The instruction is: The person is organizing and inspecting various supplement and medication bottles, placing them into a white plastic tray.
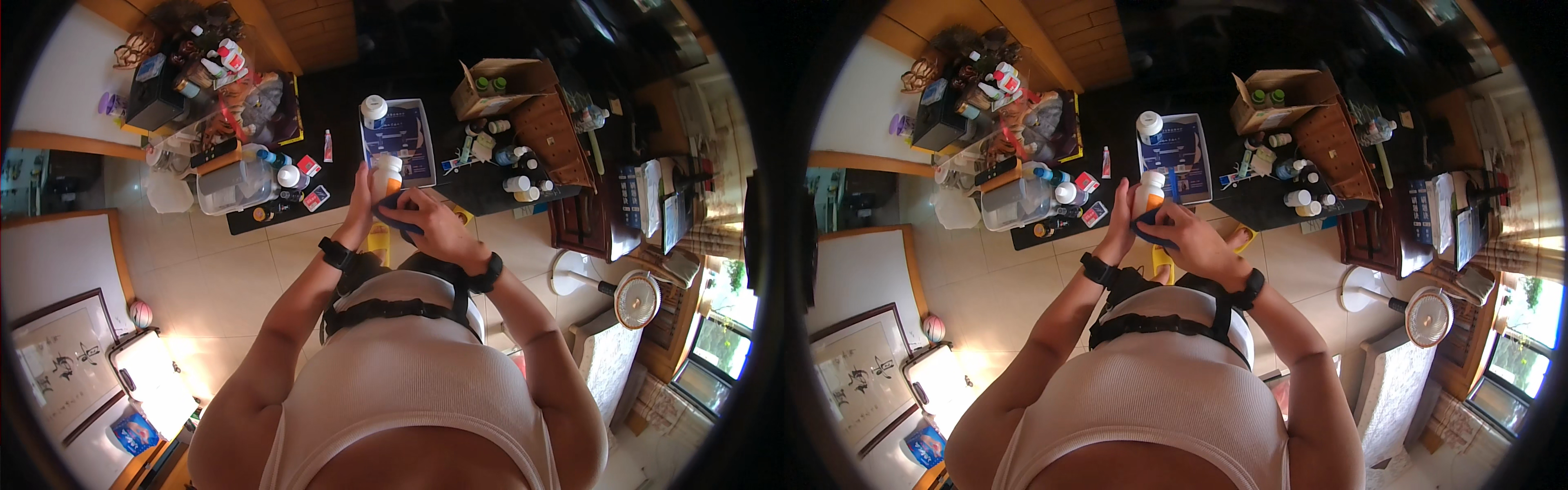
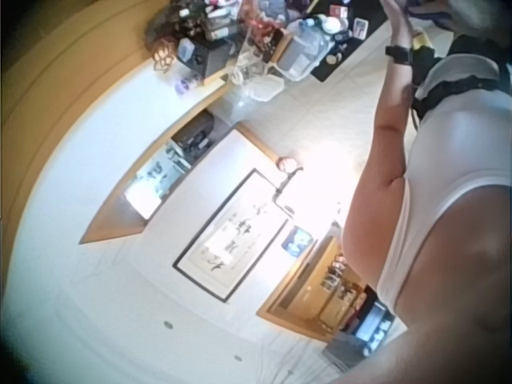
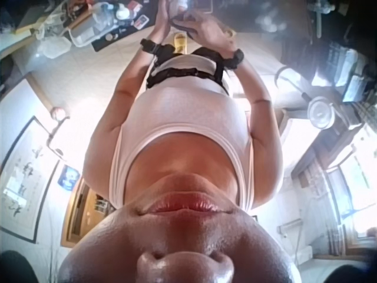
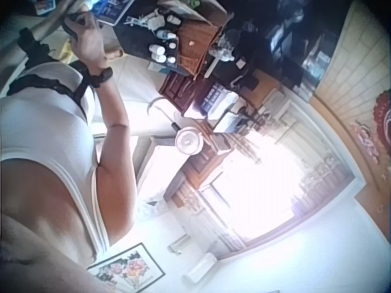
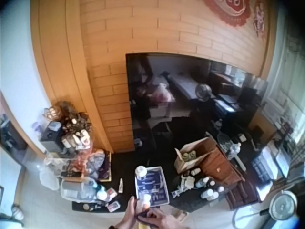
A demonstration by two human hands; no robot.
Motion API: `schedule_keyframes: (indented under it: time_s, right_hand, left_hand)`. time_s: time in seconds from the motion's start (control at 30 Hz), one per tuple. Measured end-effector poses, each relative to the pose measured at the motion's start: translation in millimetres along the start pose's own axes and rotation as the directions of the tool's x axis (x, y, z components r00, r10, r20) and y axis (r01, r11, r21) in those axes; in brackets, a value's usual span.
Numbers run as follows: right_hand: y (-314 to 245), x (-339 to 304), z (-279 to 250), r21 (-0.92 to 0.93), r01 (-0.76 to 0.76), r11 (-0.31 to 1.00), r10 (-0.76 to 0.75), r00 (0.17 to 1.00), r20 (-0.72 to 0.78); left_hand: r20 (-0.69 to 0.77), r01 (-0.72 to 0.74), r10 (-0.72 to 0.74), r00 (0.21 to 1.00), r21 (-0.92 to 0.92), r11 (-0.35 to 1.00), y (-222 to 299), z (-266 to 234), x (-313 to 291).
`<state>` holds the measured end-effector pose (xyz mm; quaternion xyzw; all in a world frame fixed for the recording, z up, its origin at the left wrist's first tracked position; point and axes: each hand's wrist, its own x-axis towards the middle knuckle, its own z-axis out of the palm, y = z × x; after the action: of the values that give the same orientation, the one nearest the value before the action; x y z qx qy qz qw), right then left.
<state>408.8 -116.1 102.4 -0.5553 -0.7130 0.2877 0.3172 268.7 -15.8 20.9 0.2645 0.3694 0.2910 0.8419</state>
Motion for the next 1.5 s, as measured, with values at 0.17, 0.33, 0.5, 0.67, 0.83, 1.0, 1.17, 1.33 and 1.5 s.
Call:
schedule_keyframes:
  time_s: [0.17, 0.33, 0.5, 0.67, 0.83, 1.0, 1.17, 1.33, 1.5]
  right_hand:
    - [13.3, -4.3, -13.1, 0.067, -0.016, 0.998, 0.025, 0.99, -0.14]
    - [30.5, 10.7, -16.7, -0.01, -0.188, 0.982, 0.177, 0.94, -0.293]
    - [32.3, 14.7, -1.5, -0.063, -0.107, 0.992, 0.089, 0.969, -0.232]
    - [14.9, 2.6, -3.8, 0.001, -0.025, 1.0, 0.025, 0.997, -0.068]
    - [9.6, -12.3, -16.6, 0.078, -0.047, 0.996, 0.048, 0.999, 0.0]
    - [19.7, -41.6, -38.4, 0.065, -0.16, 0.985, 0.16, 0.987, 0.003]
    - [47.3, -77.7, -67.9, 0.051, -0.327, 0.943, 0.331, 0.929, -0.163]
    - [71.4, -104.5, -92.3, 0.08, -0.418, 0.905, 0.425, 0.881, -0.208]
    - [95.7, -124.4, -105.8, 0.082, -0.466, 0.881, 0.472, 0.857, -0.205]
  left_hand:
    - [0.118, -0.044, 0.03, 0.993, 0.118, 0.992, -18.6, -32.7, 10.1]
    - [0.052, 0.013, -0.026, 0.998, 0.223, 0.975, 4.7, 1.6, -11.8]
    - [0.132, -0.087, 0.06, 0.989, 0.21, 0.974, -12.5, -2.0, -2.8]
    - [-0.029, -0.053, 0.059, 0.998, 0.163, 0.985, -17.0, -5.4, 0.4]
    - [-0.025, -0.068, 0.078, 0.997, 0.274, 0.959, -22.8, -9.7, 15.0]
    - [-0.041, -0.234, 0.267, 0.963, 0.364, 0.902, -5.1, -10.4, 32.9]
    - [0.14, -0.445, 0.497, 0.856, 0.686, 0.575, 6.4, -21.2, 84.7]
    - [0.336, -0.437, 0.558, 0.759, 0.898, 0.054, -3.0, -23.2, 158.4]
    - [0.492, -0.423, 0.466, 0.735, 0.87, -0.253, -12.8, -17.6, 226.6]
